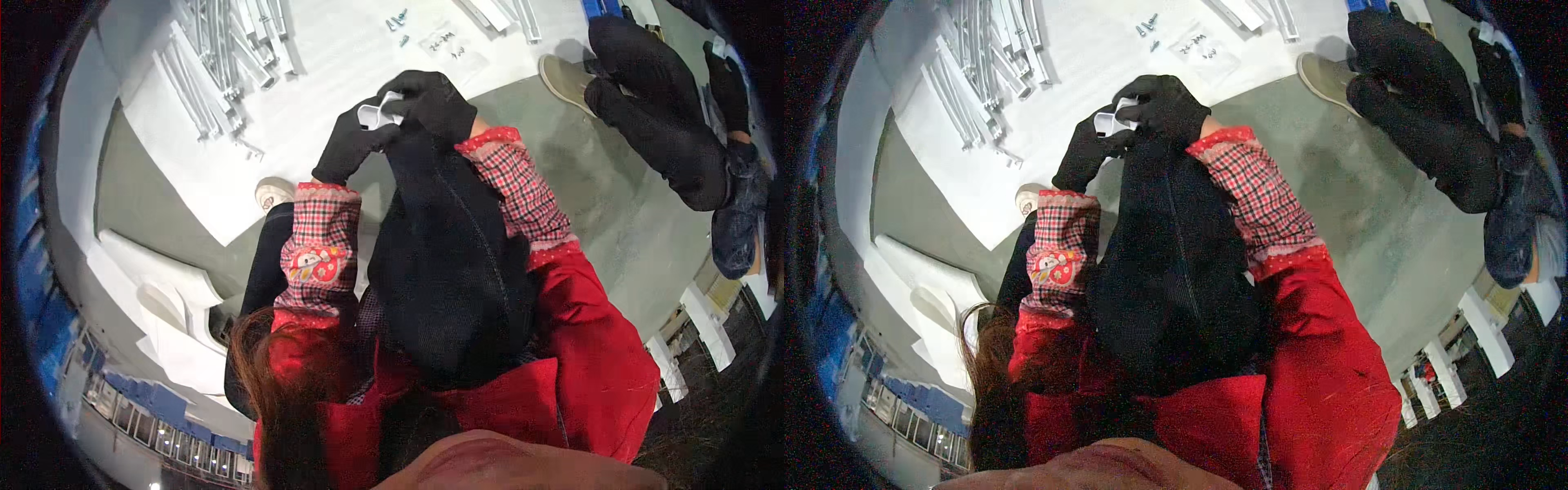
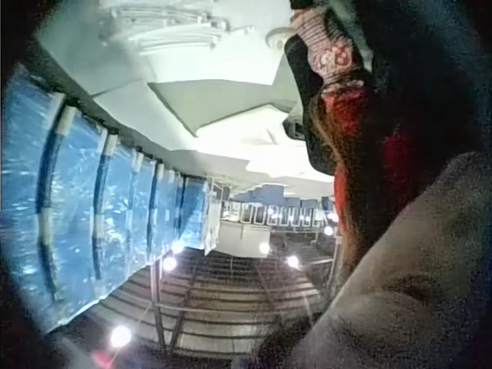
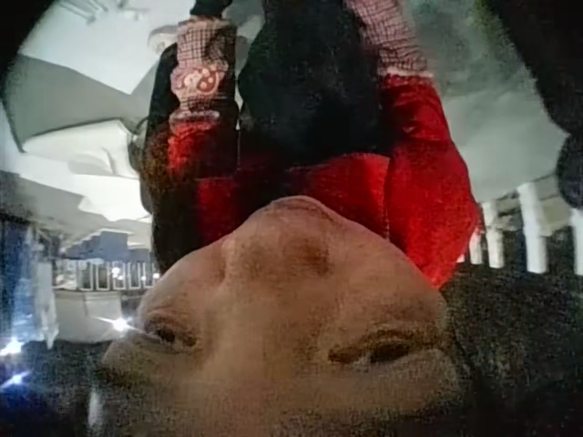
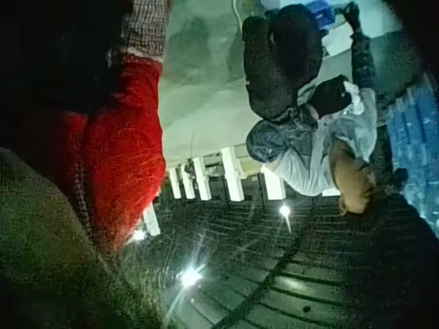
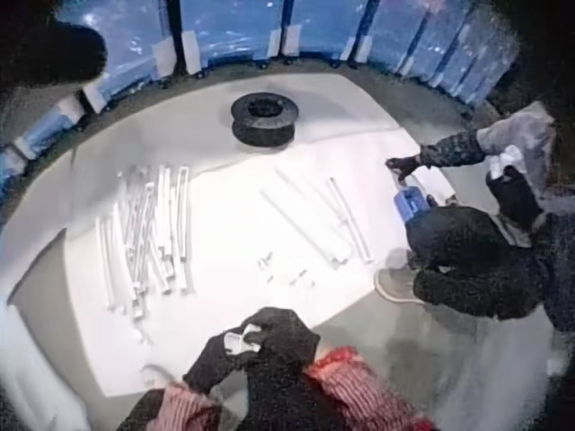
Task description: Assembling various components for lighting fixtures at a low workbench.
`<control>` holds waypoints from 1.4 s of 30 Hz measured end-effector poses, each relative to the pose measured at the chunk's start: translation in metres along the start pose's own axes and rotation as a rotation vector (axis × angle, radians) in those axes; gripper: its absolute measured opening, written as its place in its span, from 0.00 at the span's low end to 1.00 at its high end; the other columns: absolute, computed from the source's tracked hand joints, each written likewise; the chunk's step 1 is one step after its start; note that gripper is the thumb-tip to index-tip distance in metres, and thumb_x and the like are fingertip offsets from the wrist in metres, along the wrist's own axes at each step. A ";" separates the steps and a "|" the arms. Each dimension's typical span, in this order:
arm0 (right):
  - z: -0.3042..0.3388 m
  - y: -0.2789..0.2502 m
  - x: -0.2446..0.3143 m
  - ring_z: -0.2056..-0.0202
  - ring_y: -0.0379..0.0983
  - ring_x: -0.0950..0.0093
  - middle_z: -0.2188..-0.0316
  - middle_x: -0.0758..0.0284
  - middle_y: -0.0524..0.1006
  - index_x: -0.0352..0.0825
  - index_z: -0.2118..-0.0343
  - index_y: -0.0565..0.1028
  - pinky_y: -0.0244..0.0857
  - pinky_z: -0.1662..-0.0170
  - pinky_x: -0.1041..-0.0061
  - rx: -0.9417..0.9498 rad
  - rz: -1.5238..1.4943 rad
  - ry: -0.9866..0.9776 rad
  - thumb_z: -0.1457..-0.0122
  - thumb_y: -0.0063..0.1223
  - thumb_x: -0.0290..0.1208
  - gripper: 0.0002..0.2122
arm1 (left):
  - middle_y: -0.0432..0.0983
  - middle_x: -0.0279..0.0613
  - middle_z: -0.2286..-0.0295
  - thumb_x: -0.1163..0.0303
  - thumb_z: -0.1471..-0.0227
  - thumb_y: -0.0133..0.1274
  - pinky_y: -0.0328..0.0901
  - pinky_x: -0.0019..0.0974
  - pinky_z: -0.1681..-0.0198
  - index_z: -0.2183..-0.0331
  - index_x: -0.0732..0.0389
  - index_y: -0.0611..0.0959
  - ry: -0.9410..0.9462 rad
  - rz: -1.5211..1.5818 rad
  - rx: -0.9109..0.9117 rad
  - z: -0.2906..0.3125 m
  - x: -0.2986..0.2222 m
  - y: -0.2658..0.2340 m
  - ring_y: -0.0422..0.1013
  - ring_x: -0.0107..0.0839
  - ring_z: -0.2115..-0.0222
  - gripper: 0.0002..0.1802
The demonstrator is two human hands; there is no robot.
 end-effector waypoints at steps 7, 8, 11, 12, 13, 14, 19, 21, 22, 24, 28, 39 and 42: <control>-0.015 -0.021 -0.137 0.63 0.72 0.64 0.66 0.62 0.75 0.40 0.64 0.75 0.65 0.58 0.70 -0.364 0.324 0.232 0.50 0.49 0.31 0.10 | 0.73 0.36 0.79 0.68 0.55 0.53 0.63 0.24 0.77 0.67 0.65 0.78 -0.085 0.062 -0.249 -0.011 0.016 -0.028 0.67 0.22 0.81 0.12; -0.016 -0.014 -0.161 0.63 0.71 0.64 0.66 0.62 0.75 0.41 0.63 0.75 0.65 0.58 0.68 -0.317 0.307 0.424 0.51 0.48 0.32 0.11 | 0.73 0.36 0.79 0.68 0.55 0.54 0.63 0.24 0.76 0.68 0.65 0.79 -0.079 0.092 -0.278 -0.008 0.017 -0.035 0.67 0.22 0.81 0.12; -0.047 0.027 -0.159 0.64 0.71 0.63 0.64 0.65 0.74 0.42 0.65 0.74 0.65 0.62 0.64 -0.178 0.503 0.450 0.48 0.45 0.33 0.09 | 0.73 0.36 0.79 0.69 0.55 0.54 0.63 0.24 0.76 0.69 0.65 0.78 -0.135 0.089 -0.411 0.015 0.026 -0.065 0.67 0.22 0.80 0.11; -0.042 0.012 -0.180 0.66 0.71 0.63 0.68 0.65 0.74 0.42 0.67 0.72 0.65 0.65 0.63 -0.256 0.622 0.439 0.46 0.43 0.35 0.07 | 0.73 0.36 0.79 0.69 0.55 0.54 0.64 0.24 0.75 0.69 0.66 0.78 -0.097 0.126 -0.386 0.006 0.021 -0.053 0.68 0.22 0.79 0.12; -0.025 -0.006 -0.207 0.66 0.71 0.63 0.68 0.65 0.74 0.42 0.67 0.72 0.65 0.65 0.63 -0.271 0.663 0.465 0.46 0.43 0.35 0.07 | 0.73 0.37 0.79 0.68 0.55 0.54 0.64 0.25 0.75 0.68 0.66 0.78 -0.060 0.166 -0.357 -0.002 0.015 -0.039 0.69 0.23 0.79 0.12; -0.025 -0.007 -0.203 0.69 0.72 0.63 0.70 0.64 0.74 0.42 0.68 0.72 0.65 0.67 0.63 -0.296 0.726 0.345 0.46 0.42 0.35 0.07 | 0.73 0.37 0.79 0.68 0.55 0.55 0.65 0.25 0.75 0.68 0.66 0.78 -0.067 0.189 -0.360 -0.004 0.018 -0.037 0.69 0.23 0.79 0.12; -0.038 -0.009 -0.180 0.76 0.71 0.63 0.78 0.65 0.72 0.41 0.71 0.71 0.66 0.72 0.63 -0.251 0.865 0.318 0.47 0.44 0.38 0.08 | 0.73 0.37 0.78 0.69 0.56 0.55 0.66 0.26 0.75 0.67 0.67 0.77 -0.067 0.228 -0.447 0.002 0.010 -0.047 0.69 0.24 0.79 0.13; -0.048 -0.017 -0.157 0.73 0.73 0.62 0.74 0.61 0.76 0.37 0.70 0.74 0.68 0.68 0.68 -0.290 0.590 0.388 0.51 0.48 0.36 0.09 | 0.72 0.37 0.79 0.70 0.56 0.56 0.66 0.26 0.75 0.66 0.67 0.77 -0.093 0.212 -0.463 0.005 0.015 -0.057 0.68 0.23 0.79 0.14; -0.050 -0.022 -0.137 0.72 0.74 0.64 0.74 0.61 0.76 0.36 0.70 0.74 0.68 0.68 0.69 -0.350 0.375 0.309 0.52 0.50 0.36 0.10 | 0.72 0.36 0.79 0.70 0.56 0.56 0.65 0.25 0.76 0.66 0.67 0.76 -0.065 0.190 -0.467 0.003 0.012 -0.059 0.68 0.23 0.80 0.14; -0.057 -0.015 -0.085 0.73 0.75 0.72 0.76 0.63 0.77 0.34 0.69 0.76 0.68 0.69 0.76 -0.361 0.177 0.220 0.53 0.54 0.33 0.10 | 0.72 0.36 0.79 0.70 0.56 0.56 0.66 0.26 0.76 0.65 0.67 0.76 -0.034 0.181 -0.517 0.010 0.013 -0.070 0.68 0.23 0.80 0.14; -0.043 -0.005 -0.023 0.75 0.74 0.71 0.75 0.62 0.76 0.35 0.68 0.76 0.68 0.71 0.76 -0.288 -0.147 0.356 0.54 0.55 0.30 0.10 | 0.73 0.37 0.78 0.70 0.58 0.57 0.67 0.26 0.77 0.65 0.67 0.76 0.013 0.166 -0.532 0.008 0.006 -0.070 0.69 0.23 0.79 0.16; -0.035 0.001 -0.004 0.74 0.74 0.71 0.74 0.61 0.76 0.33 0.69 0.76 0.68 0.69 0.76 -0.297 -0.152 0.368 0.54 0.55 0.31 0.10 | 0.74 0.40 0.76 0.66 0.53 0.54 0.69 0.27 0.75 0.66 0.68 0.77 -0.079 0.240 -0.463 0.007 0.006 -0.056 0.71 0.25 0.76 0.15; -0.036 0.006 -0.004 0.76 0.73 0.77 0.76 0.64 0.76 0.33 0.68 0.76 0.67 0.71 0.79 -0.290 -0.059 0.260 0.53 0.56 0.30 0.10 | 0.74 0.38 0.77 0.67 0.54 0.55 0.68 0.27 0.76 0.66 0.68 0.77 -0.021 0.222 -0.451 0.005 0.005 -0.052 0.70 0.24 0.78 0.15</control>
Point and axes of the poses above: each hand's wrist, its own z-axis away from the middle knuckle, its own y-axis out of the palm, x = y × z, the point moved 9 cm from there along -z, towards the middle knuckle
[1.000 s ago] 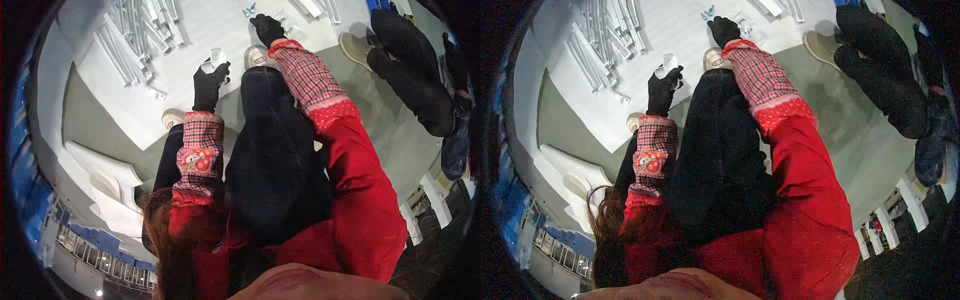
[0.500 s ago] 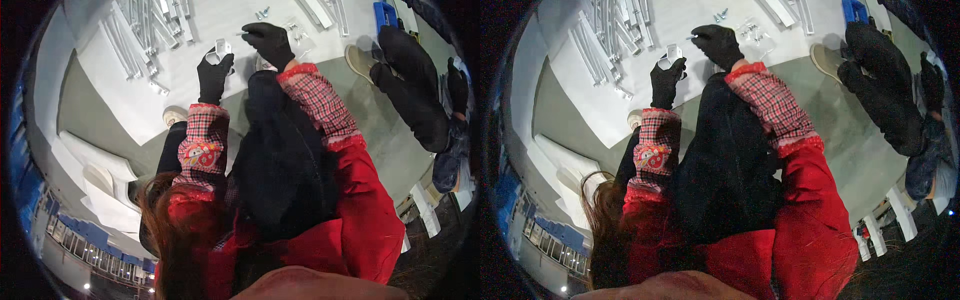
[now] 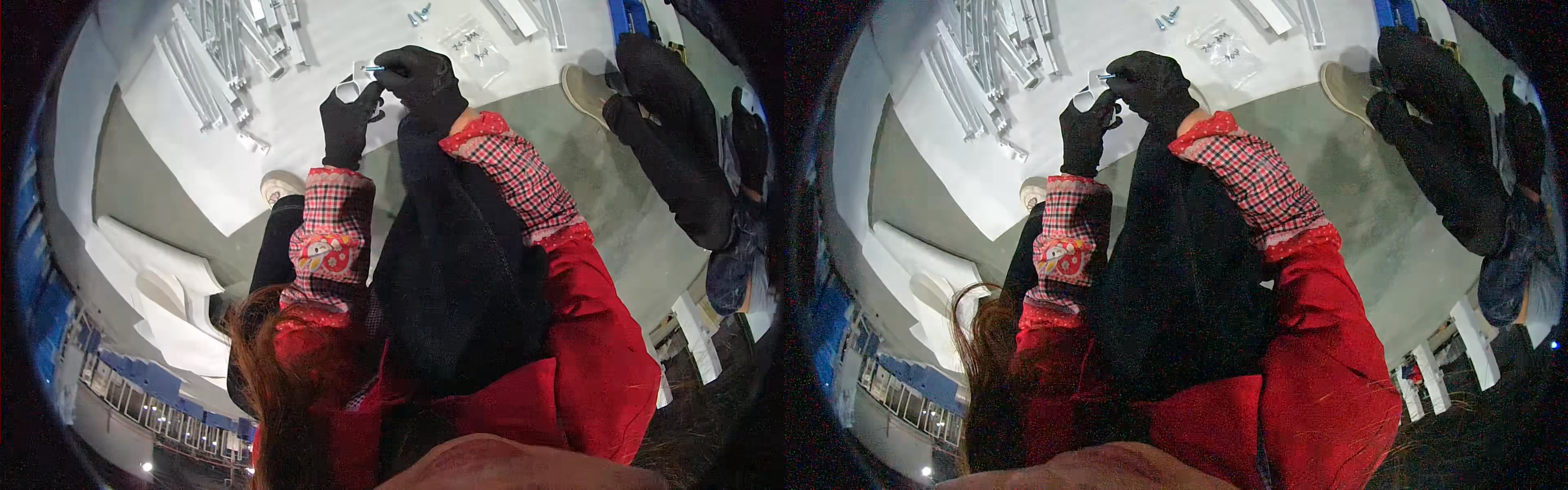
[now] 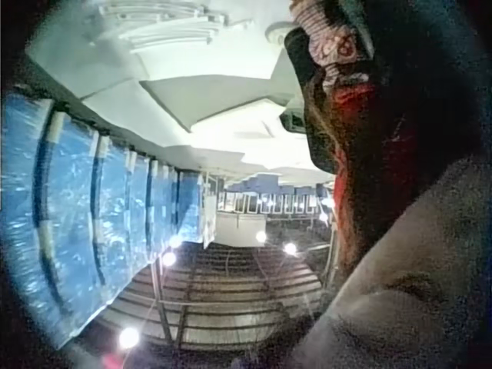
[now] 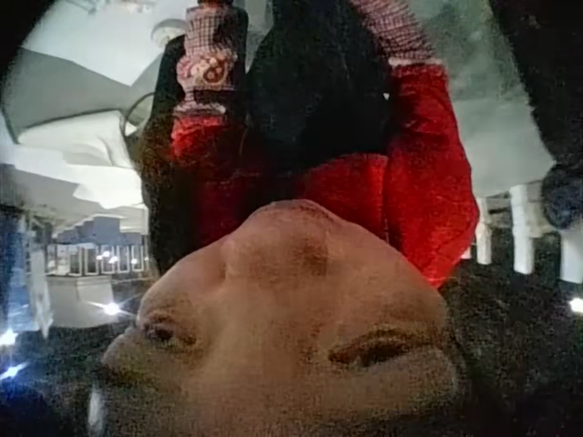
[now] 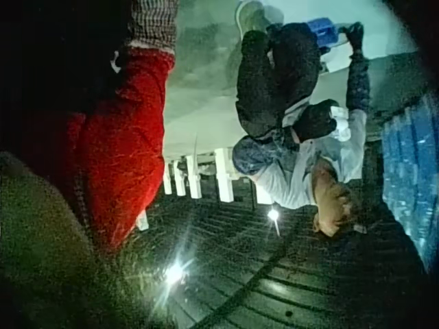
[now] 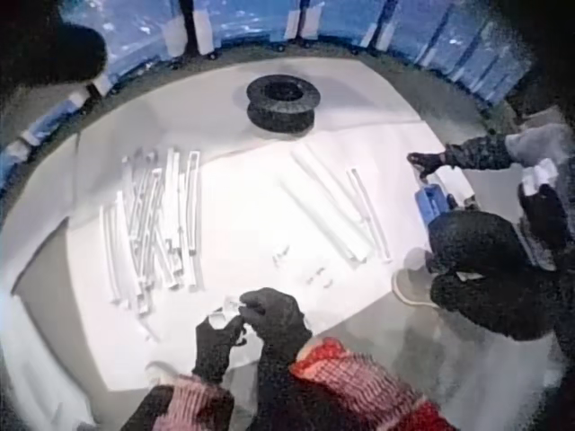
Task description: Assembling various components for lighting fixtures at a low workbench.
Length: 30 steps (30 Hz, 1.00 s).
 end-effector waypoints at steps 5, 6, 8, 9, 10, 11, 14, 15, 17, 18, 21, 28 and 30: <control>-0.004 0.007 0.004 0.72 0.74 0.73 0.75 0.64 0.75 0.34 0.68 0.76 0.67 0.68 0.77 0.030 0.002 -0.005 0.52 0.55 0.32 0.10 | 0.73 0.38 0.78 0.68 0.54 0.55 0.67 0.27 0.77 0.66 0.68 0.77 -0.027 -0.002 -0.037 -0.001 0.000 -0.005 0.70 0.24 0.78 0.14; -0.004 0.006 0.007 0.73 0.74 0.72 0.75 0.64 0.75 0.34 0.69 0.76 0.67 0.68 0.76 0.030 0.032 -0.027 0.52 0.54 0.33 0.09 | 0.73 0.38 0.78 0.68 0.54 0.55 0.67 0.27 0.77 0.66 0.68 0.77 -0.029 -0.012 -0.047 0.000 0.000 -0.006 0.70 0.24 0.78 0.14; -0.004 0.006 0.009 0.73 0.74 0.71 0.75 0.64 0.75 0.34 0.70 0.76 0.67 0.68 0.76 0.030 0.063 -0.049 0.52 0.54 0.33 0.09 | 0.73 0.39 0.78 0.69 0.54 0.55 0.67 0.28 0.77 0.65 0.68 0.76 -0.031 -0.021 -0.057 0.001 0.000 -0.007 0.70 0.25 0.78 0.15; -0.003 0.008 0.008 0.73 0.73 0.70 0.75 0.64 0.75 0.35 0.70 0.76 0.67 0.69 0.75 0.035 0.099 -0.074 0.52 0.54 0.33 0.09 | 0.74 0.39 0.77 0.69 0.55 0.55 0.67 0.28 0.77 0.65 0.69 0.76 -0.023 -0.062 -0.041 0.001 -0.001 -0.005 0.70 0.25 0.78 0.15; -0.002 0.009 0.008 0.73 0.73 0.69 0.76 0.64 0.74 0.35 0.71 0.76 0.66 0.69 0.74 0.039 0.135 -0.100 0.52 0.54 0.33 0.08 | 0.74 0.39 0.77 0.70 0.55 0.55 0.67 0.28 0.77 0.65 0.69 0.76 -0.013 -0.103 -0.025 0.001 -0.002 -0.003 0.70 0.25 0.78 0.15; -0.002 0.010 0.005 0.73 0.73 0.69 0.76 0.64 0.74 0.35 0.71 0.76 0.66 0.69 0.74 0.036 0.139 -0.099 0.52 0.54 0.33 0.08 | 0.74 0.39 0.77 0.70 0.55 0.55 0.67 0.28 0.77 0.65 0.69 0.76 -0.013 -0.102 -0.021 0.001 -0.004 -0.002 0.70 0.25 0.78 0.15; 0.002 0.012 0.005 0.69 0.71 0.67 0.74 0.65 0.73 0.37 0.72 0.75 0.66 0.67 0.71 0.000 0.223 -0.201 0.53 0.50 0.34 0.08 | 0.74 0.36 0.78 0.68 0.56 0.56 0.65 0.27 0.76 0.67 0.69 0.77 0.009 -0.116 -0.013 0.000 -0.001 0.001 0.70 0.23 0.78 0.15; 0.005 0.006 0.000 0.69 0.71 0.67 0.74 0.66 0.73 0.38 0.73 0.75 0.66 0.67 0.70 0.012 0.245 -0.158 0.54 0.51 0.33 0.07 | 0.74 0.35 0.78 0.67 0.56 0.56 0.65 0.27 0.76 0.68 0.69 0.77 -0.036 -0.003 -0.026 -0.002 0.010 0.009 0.70 0.23 0.79 0.15; 0.015 0.004 -0.008 0.69 0.72 0.68 0.74 0.67 0.74 0.39 0.73 0.76 0.67 0.68 0.69 -0.052 0.213 -0.362 0.57 0.51 0.32 0.07 | 0.74 0.38 0.76 0.69 0.56 0.57 0.66 0.26 0.76 0.66 0.69 0.77 0.072 -0.208 0.020 -0.007 0.004 0.017 0.69 0.21 0.78 0.15; 0.000 0.014 0.012 0.70 0.72 0.68 0.75 0.65 0.74 0.38 0.73 0.76 0.66 0.68 0.71 -0.041 0.219 -0.297 0.56 0.52 0.33 0.07 | 0.74 0.39 0.76 0.70 0.57 0.57 0.66 0.26 0.77 0.65 0.69 0.76 -0.066 -0.031 -0.074 -0.002 0.003 -0.006 0.69 0.22 0.78 0.16; 0.006 0.029 0.032 0.68 0.72 0.66 0.71 0.62 0.74 0.37 0.71 0.76 0.66 0.67 0.71 0.085 0.268 -0.347 0.57 0.54 0.31 0.08 | 0.73 0.38 0.77 0.67 0.56 0.58 0.67 0.28 0.78 0.64 0.68 0.76 -0.031 -0.074 -0.054 0.000 0.009 -0.024 0.69 0.25 0.77 0.18; 0.011 0.025 -0.002 0.69 0.71 0.63 0.71 0.62 0.74 0.34 0.71 0.73 0.66 0.66 0.68 -0.014 0.296 -0.132 0.52 0.50 0.32 0.08 | 0.72 0.37 0.79 0.69 0.55 0.57 0.66 0.27 0.80 0.61 0.67 0.75 -0.055 -0.080 -0.041 -0.007 0.025 -0.007 0.68 0.23 0.80 0.18; 0.002 0.029 0.002 0.71 0.71 0.63 0.72 0.63 0.74 0.35 0.71 0.74 0.65 0.67 0.68 0.043 0.304 -0.096 0.52 0.49 0.33 0.08 | 0.72 0.37 0.79 0.70 0.55 0.56 0.66 0.27 0.80 0.61 0.67 0.75 -0.032 -0.116 -0.043 -0.007 0.014 -0.013 0.68 0.23 0.80 0.18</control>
Point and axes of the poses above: each hand's wrist, its own z-axis away from the middle knuckle, its own y-axis out of the palm, x = y × z, the point moved 9 cm from there along -z, towards the middle knuckle
